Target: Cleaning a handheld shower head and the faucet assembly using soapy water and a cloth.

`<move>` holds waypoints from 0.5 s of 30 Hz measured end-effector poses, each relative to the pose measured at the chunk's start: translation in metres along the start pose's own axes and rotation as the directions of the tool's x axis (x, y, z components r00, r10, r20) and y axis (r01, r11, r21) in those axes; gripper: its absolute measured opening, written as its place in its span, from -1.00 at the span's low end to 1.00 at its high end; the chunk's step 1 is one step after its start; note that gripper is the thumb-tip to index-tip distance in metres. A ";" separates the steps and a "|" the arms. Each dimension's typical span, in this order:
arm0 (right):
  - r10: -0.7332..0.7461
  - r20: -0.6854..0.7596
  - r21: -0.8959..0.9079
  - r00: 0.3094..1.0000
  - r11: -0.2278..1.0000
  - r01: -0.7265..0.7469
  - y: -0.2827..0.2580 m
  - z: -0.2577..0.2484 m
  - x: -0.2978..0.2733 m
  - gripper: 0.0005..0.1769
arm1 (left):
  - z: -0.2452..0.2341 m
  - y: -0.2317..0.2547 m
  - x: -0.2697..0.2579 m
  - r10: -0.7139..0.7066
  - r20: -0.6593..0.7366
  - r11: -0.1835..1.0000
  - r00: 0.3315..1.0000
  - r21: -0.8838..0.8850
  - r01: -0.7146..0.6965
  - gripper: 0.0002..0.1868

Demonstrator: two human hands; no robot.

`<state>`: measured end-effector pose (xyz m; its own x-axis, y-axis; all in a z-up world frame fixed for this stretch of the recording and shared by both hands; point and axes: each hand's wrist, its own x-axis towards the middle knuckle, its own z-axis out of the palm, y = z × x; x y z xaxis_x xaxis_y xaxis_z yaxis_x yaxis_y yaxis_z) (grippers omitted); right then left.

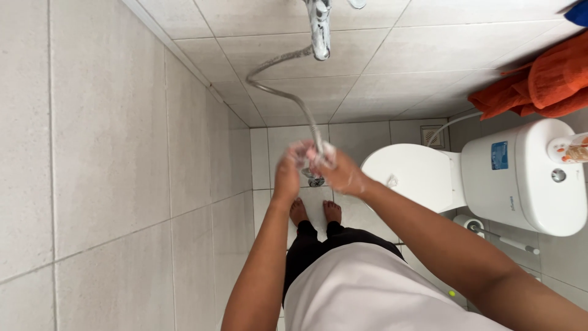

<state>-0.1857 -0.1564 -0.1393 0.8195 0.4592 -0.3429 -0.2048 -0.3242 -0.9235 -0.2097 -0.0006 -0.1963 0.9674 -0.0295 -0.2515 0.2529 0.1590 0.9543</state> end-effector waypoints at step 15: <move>0.242 0.337 -0.241 0.910 0.956 -0.165 0.083 -0.055 -0.008 -0.50 | 0.032 0.042 -0.012 -0.241 0.058 0.932 0.969 -0.263 0.248 -0.65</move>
<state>-0.1804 -0.2324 -0.2041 0.5154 0.6181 -0.5936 -0.2027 -0.5850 -0.7852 -0.2106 -0.0255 -0.1482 0.8767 -0.1242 -0.4647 0.4727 0.4009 0.7847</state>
